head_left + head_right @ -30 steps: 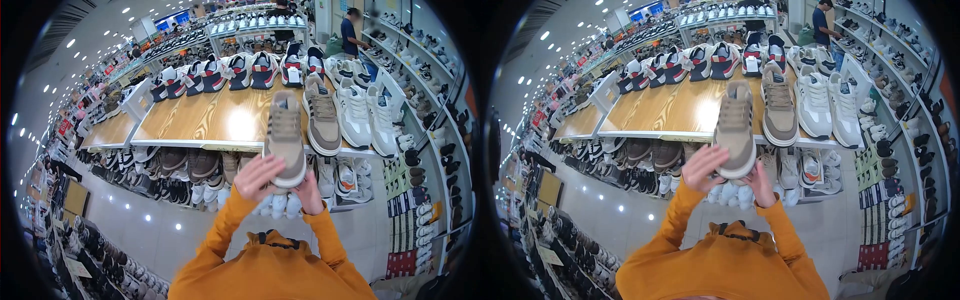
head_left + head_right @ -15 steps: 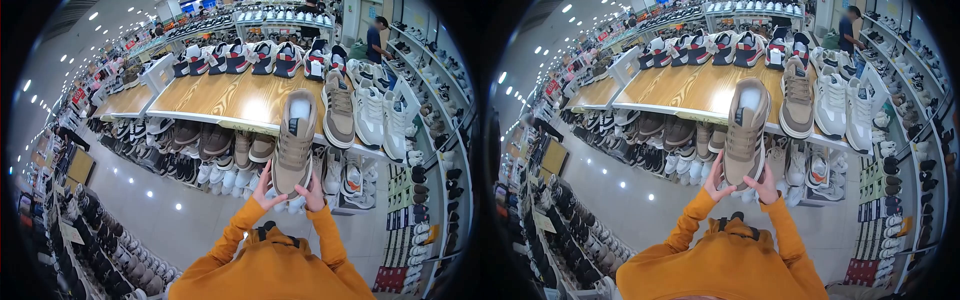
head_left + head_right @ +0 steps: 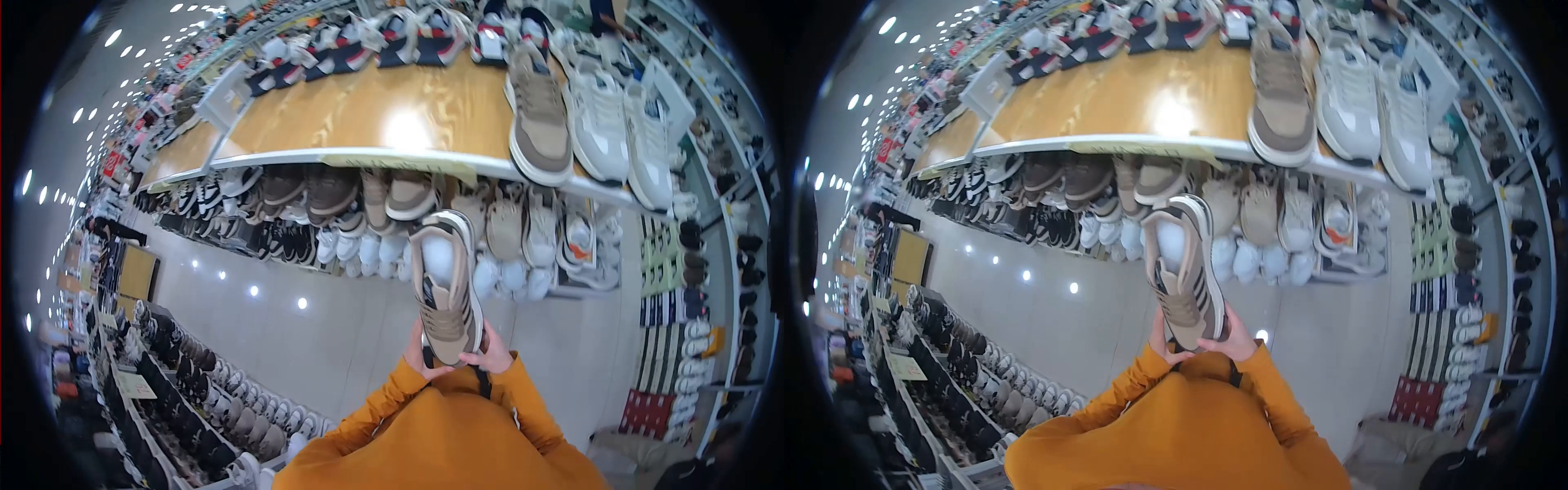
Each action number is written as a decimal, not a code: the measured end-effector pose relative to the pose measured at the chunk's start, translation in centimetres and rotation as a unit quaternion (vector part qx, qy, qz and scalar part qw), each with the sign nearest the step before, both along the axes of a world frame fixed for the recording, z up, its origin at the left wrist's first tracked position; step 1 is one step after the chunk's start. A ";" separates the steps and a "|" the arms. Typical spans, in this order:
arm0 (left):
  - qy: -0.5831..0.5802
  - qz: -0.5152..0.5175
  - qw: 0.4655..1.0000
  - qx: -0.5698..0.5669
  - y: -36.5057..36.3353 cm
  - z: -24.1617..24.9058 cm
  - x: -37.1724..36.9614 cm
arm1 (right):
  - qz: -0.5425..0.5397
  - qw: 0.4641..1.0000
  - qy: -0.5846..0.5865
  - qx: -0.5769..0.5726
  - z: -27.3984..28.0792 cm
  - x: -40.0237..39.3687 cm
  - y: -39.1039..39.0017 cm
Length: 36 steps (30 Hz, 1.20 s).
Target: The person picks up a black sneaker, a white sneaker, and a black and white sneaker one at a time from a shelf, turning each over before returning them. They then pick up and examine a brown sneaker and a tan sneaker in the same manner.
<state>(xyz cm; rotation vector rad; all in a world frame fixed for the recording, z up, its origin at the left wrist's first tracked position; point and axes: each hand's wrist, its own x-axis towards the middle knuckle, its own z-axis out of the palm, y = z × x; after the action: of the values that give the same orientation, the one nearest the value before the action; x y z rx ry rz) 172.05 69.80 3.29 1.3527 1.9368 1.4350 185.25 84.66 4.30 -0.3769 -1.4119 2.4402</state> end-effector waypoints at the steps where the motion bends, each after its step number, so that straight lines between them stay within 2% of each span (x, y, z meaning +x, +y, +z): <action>1: -0.005 -0.007 1.000 -0.020 -0.3 -0.1 0.6 | -0.011 1.000 -0.021 -0.009 -0.8 0.6 -0.5; 6: -0.056 -0.043 0.989 -0.130 0.2 -1.4 1.4 | -0.049 0.994 -0.068 -0.071 -3.2 2.0 -0.7; 12: -0.100 -0.049 0.990 -0.089 4.5 -0.5 1.1 | -0.090 0.991 -0.088 -0.044 -4.8 1.7 2.2; 14: -0.050 -0.055 0.995 -0.072 5.8 -1.1 0.1 | -0.099 0.991 -0.083 -0.035 -5.1 0.7 3.6; 21: 0.000 -0.003 1.000 -0.026 10.8 0.1 -4.3 | -0.120 0.989 -0.073 -0.036 -4.5 -5.4 8.8; 27: -0.031 0.028 0.999 -0.007 15.2 1.8 -8.8 | -0.123 0.988 -0.041 -0.082 -5.0 -11.3 13.5; 31: 0.010 0.038 0.999 0.033 18.8 -1.2 -11.6 | -0.155 0.982 -0.042 -0.103 -6.0 -14.7 15.7; 33: 0.039 0.037 0.998 0.011 19.8 -4.0 -12.5 | -0.165 0.977 -0.064 -0.120 -9.7 -16.2 16.8; 36: 0.052 0.035 0.998 0.000 20.5 -6.2 -13.7 | -0.146 0.984 -0.084 -0.054 -11.3 -16.7 16.8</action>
<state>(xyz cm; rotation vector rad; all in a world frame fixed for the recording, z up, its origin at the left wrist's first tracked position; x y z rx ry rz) 158.35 90.33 -2.94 1.3973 2.0686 1.4221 168.50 101.50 -7.00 -0.7734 -1.1893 2.2916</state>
